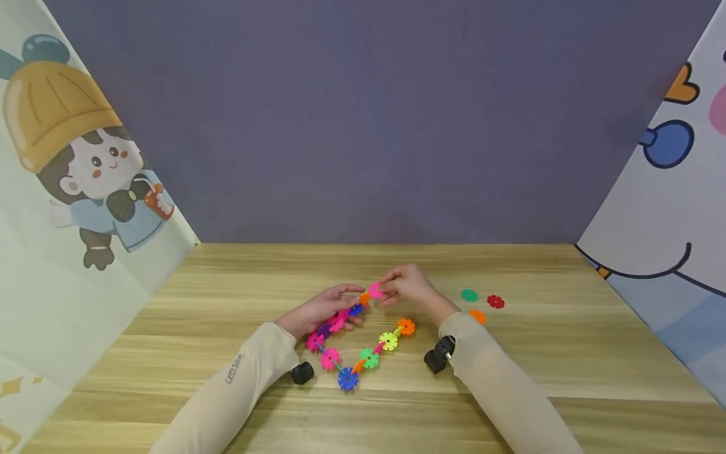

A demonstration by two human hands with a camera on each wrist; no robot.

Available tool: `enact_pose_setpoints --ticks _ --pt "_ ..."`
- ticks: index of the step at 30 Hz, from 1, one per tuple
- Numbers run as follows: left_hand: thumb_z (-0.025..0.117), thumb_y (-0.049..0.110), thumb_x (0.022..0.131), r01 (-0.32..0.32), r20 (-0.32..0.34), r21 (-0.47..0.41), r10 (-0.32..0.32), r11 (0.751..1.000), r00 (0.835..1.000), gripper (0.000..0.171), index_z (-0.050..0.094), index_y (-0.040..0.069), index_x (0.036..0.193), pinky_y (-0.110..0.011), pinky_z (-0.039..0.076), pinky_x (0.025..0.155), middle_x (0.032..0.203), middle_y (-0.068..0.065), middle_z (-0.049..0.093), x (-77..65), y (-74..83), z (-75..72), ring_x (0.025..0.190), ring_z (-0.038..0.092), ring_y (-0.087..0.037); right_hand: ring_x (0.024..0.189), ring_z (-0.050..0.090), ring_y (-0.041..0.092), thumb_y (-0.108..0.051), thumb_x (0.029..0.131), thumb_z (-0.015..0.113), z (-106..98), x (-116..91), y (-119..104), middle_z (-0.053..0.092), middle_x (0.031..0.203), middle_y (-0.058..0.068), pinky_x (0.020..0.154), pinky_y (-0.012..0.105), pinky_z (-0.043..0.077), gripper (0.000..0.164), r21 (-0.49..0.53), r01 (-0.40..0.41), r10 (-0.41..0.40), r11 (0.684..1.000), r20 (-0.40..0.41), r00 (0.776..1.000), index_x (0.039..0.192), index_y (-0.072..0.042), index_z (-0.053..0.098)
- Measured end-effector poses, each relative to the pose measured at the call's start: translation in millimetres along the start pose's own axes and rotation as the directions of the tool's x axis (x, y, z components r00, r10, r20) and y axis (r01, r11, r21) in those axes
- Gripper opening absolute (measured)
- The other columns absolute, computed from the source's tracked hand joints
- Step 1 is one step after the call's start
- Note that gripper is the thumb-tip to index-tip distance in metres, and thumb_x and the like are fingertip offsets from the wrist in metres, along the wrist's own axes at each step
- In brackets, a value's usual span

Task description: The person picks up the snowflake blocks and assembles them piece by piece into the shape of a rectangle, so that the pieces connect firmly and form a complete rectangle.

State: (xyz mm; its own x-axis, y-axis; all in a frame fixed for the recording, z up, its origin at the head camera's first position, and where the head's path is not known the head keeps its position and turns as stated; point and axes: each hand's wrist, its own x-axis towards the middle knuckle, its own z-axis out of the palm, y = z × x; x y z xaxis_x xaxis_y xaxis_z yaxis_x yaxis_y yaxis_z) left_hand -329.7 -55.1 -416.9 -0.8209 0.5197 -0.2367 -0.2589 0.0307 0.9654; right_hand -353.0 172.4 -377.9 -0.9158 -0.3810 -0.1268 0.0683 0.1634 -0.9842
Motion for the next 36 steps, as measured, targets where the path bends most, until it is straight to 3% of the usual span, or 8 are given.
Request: enact_pose_setpoints --ticks 10,20,25,36 --pt "0.049 0.016 0.106 -0.013 0.0 0.002 0.013 1.0 1.0 0.042 0.041 0.002 0.145 -0.03 0.06 0.073 0.125 -0.018 0.063 4.5 2.7 -0.8 0.09 0.07 -0.022 0.064 0.07 0.02 0.009 0.09 0.062 -1 11 -3 0.068 0.074 0.011 0.068 0.038 0.062 0.022 -0.074 -0.029 0.032 0.997 0.042 0.999 0.108 0.022 0.059" --pt "0.051 0.015 0.105 -0.005 -0.013 0.034 0.005 0.999 1.0 0.045 0.042 0.002 0.148 -0.028 0.06 0.067 0.12 -0.016 0.065 7.2 6.8 -1.7 0.08 0.069 -0.017 0.06 0.068 0.017 0.014 0.089 0.059 -1 13 -7 0.066 0.075 0.011 0.063 0.035 0.062 0.017 -0.105 -0.015 0.021 0.994 0.06 0.998 0.105 0.022 0.059" --pt "0.051 0.012 0.105 -0.003 -0.031 0.058 0.005 0.998 1.0 0.046 0.041 0.001 0.149 -0.028 0.06 0.065 0.117 -0.015 0.066 10.8 8.3 -1.0 0.075 0.068 -0.016 0.056 0.067 0.017 0.014 0.089 0.061 3 14 -9 0.066 0.073 0.013 0.061 0.037 0.062 0.016 -0.177 0.003 0.005 0.984 0.042 0.999 0.102 0.022 0.062" --pt "0.056 0.017 0.103 -0.004 -0.015 0.048 0.005 0.999 1.0 0.05 0.041 0.014 0.151 -0.031 0.06 0.068 0.121 -0.017 0.061 12.1 8.1 -4.8 0.074 0.068 -0.018 0.063 0.069 0.019 0.009 0.091 0.062 -3 16 -8 0.07 0.079 0.018 0.065 0.038 0.062 0.022 -0.206 0.004 0.017 0.979 0.098 0.995 0.109 0.021 0.062"
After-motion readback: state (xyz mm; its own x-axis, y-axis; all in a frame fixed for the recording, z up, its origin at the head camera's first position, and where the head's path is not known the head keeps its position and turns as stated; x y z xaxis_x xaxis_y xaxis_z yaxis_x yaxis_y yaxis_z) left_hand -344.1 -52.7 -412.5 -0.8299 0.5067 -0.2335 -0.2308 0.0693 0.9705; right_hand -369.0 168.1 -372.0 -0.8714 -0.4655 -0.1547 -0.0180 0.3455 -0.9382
